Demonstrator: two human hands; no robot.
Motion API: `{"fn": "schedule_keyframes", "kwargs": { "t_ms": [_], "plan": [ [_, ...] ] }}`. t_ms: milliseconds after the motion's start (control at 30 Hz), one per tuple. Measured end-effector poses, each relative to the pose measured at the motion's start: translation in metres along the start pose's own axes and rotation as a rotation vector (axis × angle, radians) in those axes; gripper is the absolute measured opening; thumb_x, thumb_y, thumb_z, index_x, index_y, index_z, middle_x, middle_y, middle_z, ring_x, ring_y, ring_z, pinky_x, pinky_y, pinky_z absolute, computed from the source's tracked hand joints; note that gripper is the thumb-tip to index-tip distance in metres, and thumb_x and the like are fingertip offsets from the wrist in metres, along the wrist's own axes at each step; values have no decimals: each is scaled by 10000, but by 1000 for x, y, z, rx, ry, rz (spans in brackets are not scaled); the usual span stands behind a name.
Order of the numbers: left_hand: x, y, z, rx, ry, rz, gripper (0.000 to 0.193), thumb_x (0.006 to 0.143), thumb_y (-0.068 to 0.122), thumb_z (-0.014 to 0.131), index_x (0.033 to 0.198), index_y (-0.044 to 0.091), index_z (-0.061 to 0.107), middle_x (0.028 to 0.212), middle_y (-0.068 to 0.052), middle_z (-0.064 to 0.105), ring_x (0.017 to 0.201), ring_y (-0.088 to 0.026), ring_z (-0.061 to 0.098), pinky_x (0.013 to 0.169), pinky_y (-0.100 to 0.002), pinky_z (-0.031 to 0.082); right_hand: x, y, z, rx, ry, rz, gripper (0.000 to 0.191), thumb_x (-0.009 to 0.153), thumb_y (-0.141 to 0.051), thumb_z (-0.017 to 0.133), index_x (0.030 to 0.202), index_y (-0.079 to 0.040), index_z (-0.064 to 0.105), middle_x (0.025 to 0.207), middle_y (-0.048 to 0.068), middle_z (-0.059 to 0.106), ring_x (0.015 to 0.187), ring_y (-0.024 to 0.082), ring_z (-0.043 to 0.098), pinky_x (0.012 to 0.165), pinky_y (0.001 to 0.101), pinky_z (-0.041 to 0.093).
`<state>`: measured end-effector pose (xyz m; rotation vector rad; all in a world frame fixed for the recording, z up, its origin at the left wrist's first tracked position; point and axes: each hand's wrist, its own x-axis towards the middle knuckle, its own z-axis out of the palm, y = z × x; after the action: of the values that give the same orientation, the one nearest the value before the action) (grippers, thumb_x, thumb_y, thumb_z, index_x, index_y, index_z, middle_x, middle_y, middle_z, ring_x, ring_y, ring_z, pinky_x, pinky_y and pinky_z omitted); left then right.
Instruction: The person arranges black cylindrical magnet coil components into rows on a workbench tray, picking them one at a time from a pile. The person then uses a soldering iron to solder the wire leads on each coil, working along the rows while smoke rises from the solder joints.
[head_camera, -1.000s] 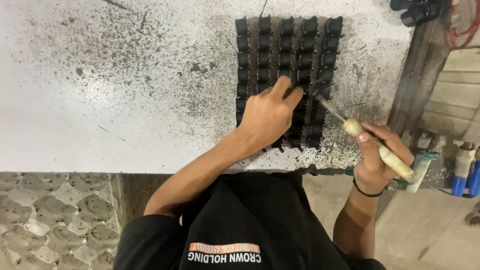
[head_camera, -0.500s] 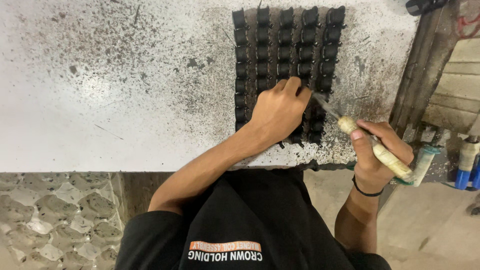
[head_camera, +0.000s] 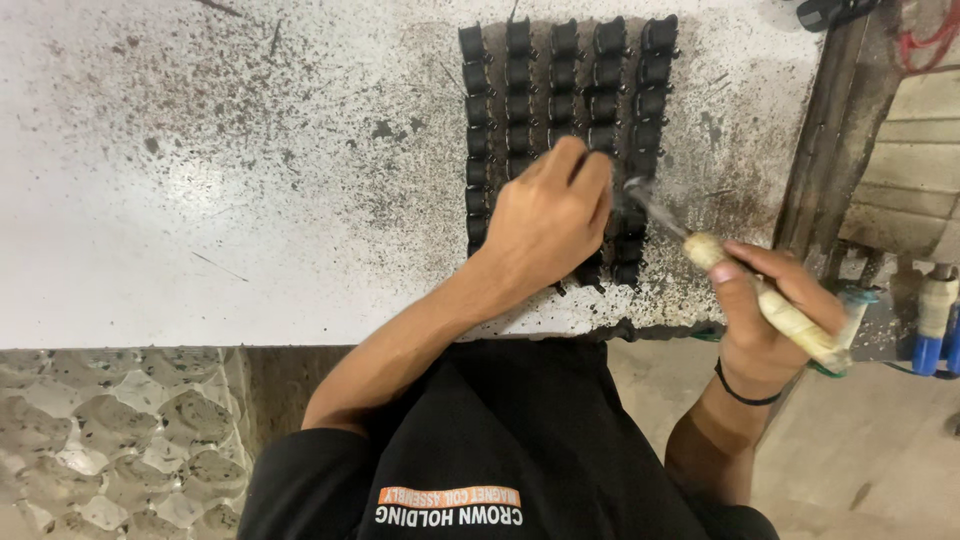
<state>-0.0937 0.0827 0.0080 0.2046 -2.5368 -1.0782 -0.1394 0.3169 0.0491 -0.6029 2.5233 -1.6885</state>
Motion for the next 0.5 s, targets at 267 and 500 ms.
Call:
{"fn": "schedule_keyframes", "kwargs": {
  "t_ms": [267, 500],
  "plan": [
    [-15, -1, -9, 56, -81, 3, 271, 846, 1, 689, 1117, -5, 689, 1064, -128, 567, 833, -245, 687, 581, -362, 574, -27, 40, 4, 198, 107, 29, 181, 995, -26, 764, 1106, 97, 694, 930, 165, 698, 775, 164, 622, 736, 242, 482],
    [-24, -4, 7, 97, -91, 40, 239, 856, -8, 688, 1094, -30, 705, 1058, -113, 564, 851, -229, 697, 603, -330, 589, -31, 32, -2, 119, 41, -28, 206, 979, -54, 768, 1078, 107, 689, 950, 190, 701, 829, 209, 651, 740, 258, 472]
  ]
}}
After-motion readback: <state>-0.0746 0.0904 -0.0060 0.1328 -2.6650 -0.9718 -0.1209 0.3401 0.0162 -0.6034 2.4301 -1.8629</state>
